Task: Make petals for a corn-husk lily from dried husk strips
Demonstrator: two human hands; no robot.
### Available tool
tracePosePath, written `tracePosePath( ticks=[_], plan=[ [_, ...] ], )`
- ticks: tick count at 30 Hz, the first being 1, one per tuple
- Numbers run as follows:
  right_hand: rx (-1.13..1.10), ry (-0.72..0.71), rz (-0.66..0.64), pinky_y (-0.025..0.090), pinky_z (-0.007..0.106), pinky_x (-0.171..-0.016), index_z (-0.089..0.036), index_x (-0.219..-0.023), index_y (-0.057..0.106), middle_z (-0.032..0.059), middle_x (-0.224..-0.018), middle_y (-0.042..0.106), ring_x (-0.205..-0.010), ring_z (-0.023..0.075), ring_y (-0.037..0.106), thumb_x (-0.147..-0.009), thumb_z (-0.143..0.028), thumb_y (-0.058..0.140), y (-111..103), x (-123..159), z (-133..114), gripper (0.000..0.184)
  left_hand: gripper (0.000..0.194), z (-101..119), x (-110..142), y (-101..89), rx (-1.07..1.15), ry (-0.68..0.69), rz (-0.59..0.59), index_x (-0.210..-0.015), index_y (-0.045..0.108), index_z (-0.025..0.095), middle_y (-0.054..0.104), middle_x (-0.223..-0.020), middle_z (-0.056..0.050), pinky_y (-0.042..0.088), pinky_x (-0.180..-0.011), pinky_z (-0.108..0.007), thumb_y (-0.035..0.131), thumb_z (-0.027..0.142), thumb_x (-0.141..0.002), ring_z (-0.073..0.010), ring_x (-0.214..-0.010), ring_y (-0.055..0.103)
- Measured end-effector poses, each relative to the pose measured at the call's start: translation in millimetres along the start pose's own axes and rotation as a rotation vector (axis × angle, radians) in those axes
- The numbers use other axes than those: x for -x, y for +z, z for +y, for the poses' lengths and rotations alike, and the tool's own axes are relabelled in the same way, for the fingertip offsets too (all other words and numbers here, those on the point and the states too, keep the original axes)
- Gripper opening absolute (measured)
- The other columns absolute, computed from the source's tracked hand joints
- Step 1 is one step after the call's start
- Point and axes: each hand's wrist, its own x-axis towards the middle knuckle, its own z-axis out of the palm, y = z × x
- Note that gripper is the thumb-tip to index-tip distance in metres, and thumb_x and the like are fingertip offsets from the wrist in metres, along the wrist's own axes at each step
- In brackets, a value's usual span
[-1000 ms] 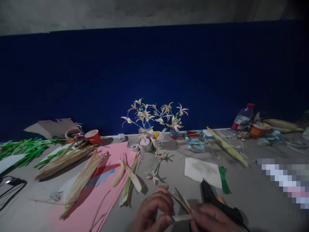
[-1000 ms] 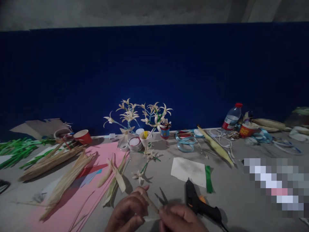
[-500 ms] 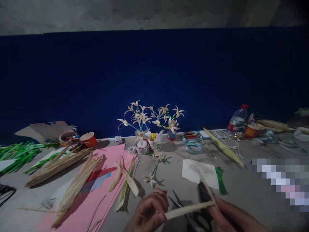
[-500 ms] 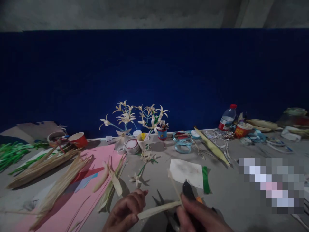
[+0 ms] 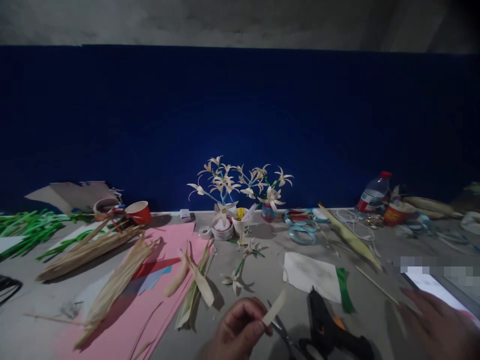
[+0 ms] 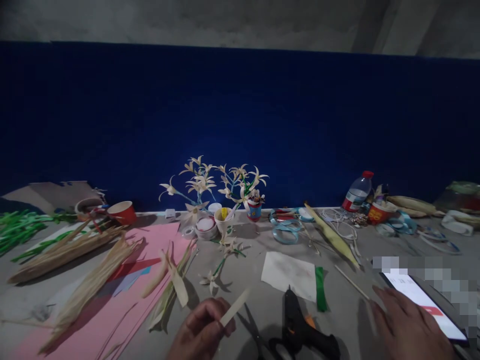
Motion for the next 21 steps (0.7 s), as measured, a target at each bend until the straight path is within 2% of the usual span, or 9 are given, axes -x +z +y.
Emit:
tracePosePath(
  ticks=[1, 2, 3, 6, 8, 9, 11, 15, 21],
  plan=[
    [0.012, -0.028, -0.002, 0.040, 0.059, -0.089, -0.020, -0.077, 0.074, 0.0242, -0.099, 0.071, -0.100, 0.0439, 0.064, -0.076, -0.037, 0.057, -1, 4, -18, 0.024, 0.018, 0, -1, 3.9, 0.001, -0.001, 0.000, -0.070, 0.073, 0.018, 0.066, -0.068, -0.002, 0.037, -0.067, -0.026, 0.084, 0.032, -0.069, -0.0146, -0.068, 0.056],
    [-0.078, -0.047, -0.041, 0.045, 0.055, -0.086, -0.021, -0.079, 0.074, 0.0199, -0.097, 0.072, -0.097, 0.0408, 0.064, -0.075, -0.041, 0.058, -1, 10, -43, 0.026, 0.017, 1, -1, 7.6, -0.004, -0.007, 0.003, -0.070, 0.073, 0.018, 0.065, -0.069, -0.001, 0.038, -0.067, -0.026, 0.084, 0.032, -0.070, -0.0145, -0.069, 0.056],
    [-0.210, 0.020, -0.088, 0.051, 0.047, -0.075, -0.023, -0.078, 0.073, 0.0152, -0.094, 0.072, -0.091, 0.0365, 0.066, -0.074, -0.044, 0.061, 0, 17, -72, 0.025, 0.017, 1, -2, 11.1, -0.016, -0.013, 0.006, -0.070, 0.073, 0.018, 0.065, -0.070, -0.001, 0.038, -0.068, -0.026, 0.084, 0.031, -0.070, -0.0142, -0.069, 0.056],
    [-0.694, 0.194, -0.423, 0.053, 0.031, -0.070, -0.025, -0.078, 0.072, 0.0041, -0.086, 0.072, -0.078, 0.0239, 0.067, -0.074, -0.047, 0.070, 15, 40, -165, 0.022, 0.018, 0, -2, 20.3, -0.089, -0.001, 0.026, -0.069, 0.073, 0.018, 0.063, -0.072, 0.000, 0.039, -0.069, -0.025, 0.084, 0.033, -0.070, -0.0139, -0.071, 0.054],
    [-1.063, 0.284, -0.624, 0.052, 0.028, -0.072, -0.025, -0.079, 0.071, 0.0001, -0.076, 0.069, -0.074, 0.0200, 0.065, -0.070, -0.051, 0.075, 29, 50, -210, 0.028, 0.017, 0, -1, 24.0, -0.148, 0.015, 0.047, -0.069, 0.073, 0.019, 0.063, -0.072, 0.000, 0.040, -0.070, -0.024, 0.084, 0.032, -0.070, -0.0139, -0.073, 0.055],
    [-1.170, 0.330, -0.673, 0.050, 0.025, -0.072, -0.023, -0.077, 0.071, -0.0012, -0.072, 0.067, -0.074, 0.0179, 0.062, -0.069, -0.051, 0.077, 35, 52, -224, 0.030, 0.017, 0, 1, 24.6, -0.169, 0.014, 0.052, -0.069, 0.073, 0.019, 0.063, -0.072, 0.000, 0.041, -0.070, -0.024, 0.084, 0.032, -0.070, -0.0139, -0.073, 0.056],
    [-1.246, 0.417, -0.705, 0.045, 0.020, -0.064, -0.020, -0.068, 0.068, -0.0041, -0.063, 0.060, -0.065, 0.0125, 0.054, -0.068, -0.051, 0.080, 43, 52, -237, 0.033, 0.016, 3, 4, 22.6, -0.185, -0.028, 0.062, -0.072, 0.074, 0.020, 0.065, -0.073, 0.000, 0.042, -0.071, -0.024, 0.084, 0.032, -0.069, -0.0141, -0.074, 0.058],
    [-1.249, 0.544, -0.726, 0.039, 0.019, -0.055, -0.019, -0.065, 0.060, -0.0064, -0.058, 0.053, -0.056, 0.0093, 0.046, -0.069, -0.048, 0.080, 46, 42, -232, 0.035, 0.019, 11, 11, 10.1, -0.267, -0.097, 0.090, -0.076, 0.075, 0.020, 0.066, -0.076, -0.001, 0.043, -0.072, -0.025, 0.084, 0.035, -0.069, -0.0147, -0.074, 0.058],
    [-1.186, 0.555, -0.734, 0.037, 0.019, -0.051, -0.019, -0.062, 0.056, -0.0058, -0.054, 0.054, -0.051, 0.0086, 0.046, -0.070, -0.050, 0.078, 48, 38, -236, 0.039, 0.015, 12, 12, 3.1, -0.472, -0.058, -0.009, -0.075, 0.071, 0.019, 0.060, -0.077, -0.002, 0.039, -0.071, -0.026, 0.076, 0.033, -0.078, -0.0159, -0.076, 0.054]
  ],
)
